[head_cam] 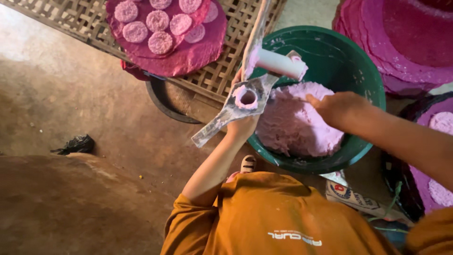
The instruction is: The person shapes pink dough into small discs on circular trays by hand and using a manual press tool.
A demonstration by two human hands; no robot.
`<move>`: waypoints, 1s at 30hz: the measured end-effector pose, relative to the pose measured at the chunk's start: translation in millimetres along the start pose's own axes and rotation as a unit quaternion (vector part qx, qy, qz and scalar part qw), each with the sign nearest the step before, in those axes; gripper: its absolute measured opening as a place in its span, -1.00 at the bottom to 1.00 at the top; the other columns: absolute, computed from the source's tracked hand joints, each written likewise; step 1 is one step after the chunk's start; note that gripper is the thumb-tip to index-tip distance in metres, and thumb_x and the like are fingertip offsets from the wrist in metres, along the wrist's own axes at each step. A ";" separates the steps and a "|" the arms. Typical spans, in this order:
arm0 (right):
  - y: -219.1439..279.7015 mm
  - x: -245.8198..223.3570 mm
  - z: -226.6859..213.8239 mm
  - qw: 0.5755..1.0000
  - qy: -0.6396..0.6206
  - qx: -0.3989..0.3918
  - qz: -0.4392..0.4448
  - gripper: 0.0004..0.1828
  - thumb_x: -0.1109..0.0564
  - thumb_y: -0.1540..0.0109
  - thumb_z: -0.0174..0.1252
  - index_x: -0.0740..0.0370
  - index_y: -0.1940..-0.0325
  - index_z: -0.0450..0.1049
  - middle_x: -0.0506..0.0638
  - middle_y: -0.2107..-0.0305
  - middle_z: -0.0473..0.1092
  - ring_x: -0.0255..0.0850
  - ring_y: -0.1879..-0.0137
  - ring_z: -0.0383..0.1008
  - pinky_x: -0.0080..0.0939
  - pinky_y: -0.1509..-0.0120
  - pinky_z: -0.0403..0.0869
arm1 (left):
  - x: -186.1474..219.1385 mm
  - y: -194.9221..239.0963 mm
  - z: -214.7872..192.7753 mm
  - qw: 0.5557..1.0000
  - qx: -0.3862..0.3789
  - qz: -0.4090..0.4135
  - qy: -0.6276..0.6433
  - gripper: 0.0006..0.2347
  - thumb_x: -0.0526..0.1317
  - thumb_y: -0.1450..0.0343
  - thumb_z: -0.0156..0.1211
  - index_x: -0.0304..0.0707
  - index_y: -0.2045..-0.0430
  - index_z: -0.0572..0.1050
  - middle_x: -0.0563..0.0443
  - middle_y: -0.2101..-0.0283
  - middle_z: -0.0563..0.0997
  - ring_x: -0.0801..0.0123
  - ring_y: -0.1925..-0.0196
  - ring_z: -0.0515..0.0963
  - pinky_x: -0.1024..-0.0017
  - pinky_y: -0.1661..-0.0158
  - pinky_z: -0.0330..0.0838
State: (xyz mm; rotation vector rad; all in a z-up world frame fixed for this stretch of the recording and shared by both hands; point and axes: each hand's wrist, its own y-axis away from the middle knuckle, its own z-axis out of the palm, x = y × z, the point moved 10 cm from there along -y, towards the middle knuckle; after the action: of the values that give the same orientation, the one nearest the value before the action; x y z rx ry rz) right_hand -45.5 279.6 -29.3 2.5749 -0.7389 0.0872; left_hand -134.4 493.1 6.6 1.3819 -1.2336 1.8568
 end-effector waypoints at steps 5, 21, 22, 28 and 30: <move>3.3 -21.1 39.8 0.984 -0.109 -0.134 0.035 -0.50 -0.02 -0.43 -0.24 -0.24 -0.49 0.14 0.10 0.41 0.56 0.06 0.35 0.62 0.09 0.27 0.55 | 5.7 1.2 0.8 0.999 0.005 0.028 -0.036 -0.43 -0.37 -0.43 0.33 -0.33 -0.37 0.24 -0.13 -0.29 0.44 0.31 -0.23 0.51 0.42 -0.23 0.41; 154.0 60.3 -9.7 0.802 -0.528 -0.192 0.203 -0.56 -0.14 -0.29 0.07 -0.15 -0.25 0.47 -0.01 0.63 0.33 -0.28 0.58 0.24 -0.16 0.46 0.30 | 59.8 -30.1 21.3 0.915 -0.096 0.136 -0.367 -0.40 -0.16 -0.28 0.29 -0.21 -0.26 0.30 -0.14 -0.23 0.51 -0.01 0.04 0.58 0.16 0.24 0.53; 151.6 66.1 -21.0 0.834 -0.493 -0.165 0.186 -0.55 -0.17 -0.28 0.08 -0.18 -0.25 0.50 -0.02 0.65 0.37 -0.28 0.60 0.23 -0.17 0.48 0.30 | 56.9 -28.4 31.1 0.917 -0.138 0.112 -0.358 -0.37 -0.18 -0.27 0.24 -0.19 -0.31 0.30 -0.13 -0.18 0.52 -0.01 0.07 0.58 0.15 0.25 0.54; 113.6 47.2 -142.4 0.978 -0.146 0.012 0.146 -0.62 -0.15 -0.36 0.02 -0.33 -0.24 0.53 -0.04 0.56 0.49 -0.27 0.62 0.24 -0.26 0.47 0.25 | 49.4 -17.5 83.8 0.909 -0.259 0.061 -0.320 -0.45 -0.10 -0.33 0.23 -0.10 -0.28 0.36 -0.07 -0.05 0.54 0.04 0.07 0.58 0.17 0.17 0.51; 104.3 -10.5 -196.2 0.975 0.010 0.214 0.054 -0.68 0.01 -0.35 0.03 -0.18 -0.18 0.48 -0.14 0.34 0.50 -0.32 0.53 0.35 -0.30 0.44 0.30 | 56.9 -3.0 103.8 0.920 -0.255 0.108 -0.279 -0.49 -0.09 -0.35 0.24 -0.11 -0.23 0.39 -0.07 -0.04 0.55 0.06 0.05 0.58 0.19 0.13 0.50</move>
State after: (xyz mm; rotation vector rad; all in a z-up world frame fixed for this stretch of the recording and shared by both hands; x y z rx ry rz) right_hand -95.9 293.6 187.0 2.9291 -0.9383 0.3398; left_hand -103.7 396.4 67.7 1.5521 -2.0480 1.1376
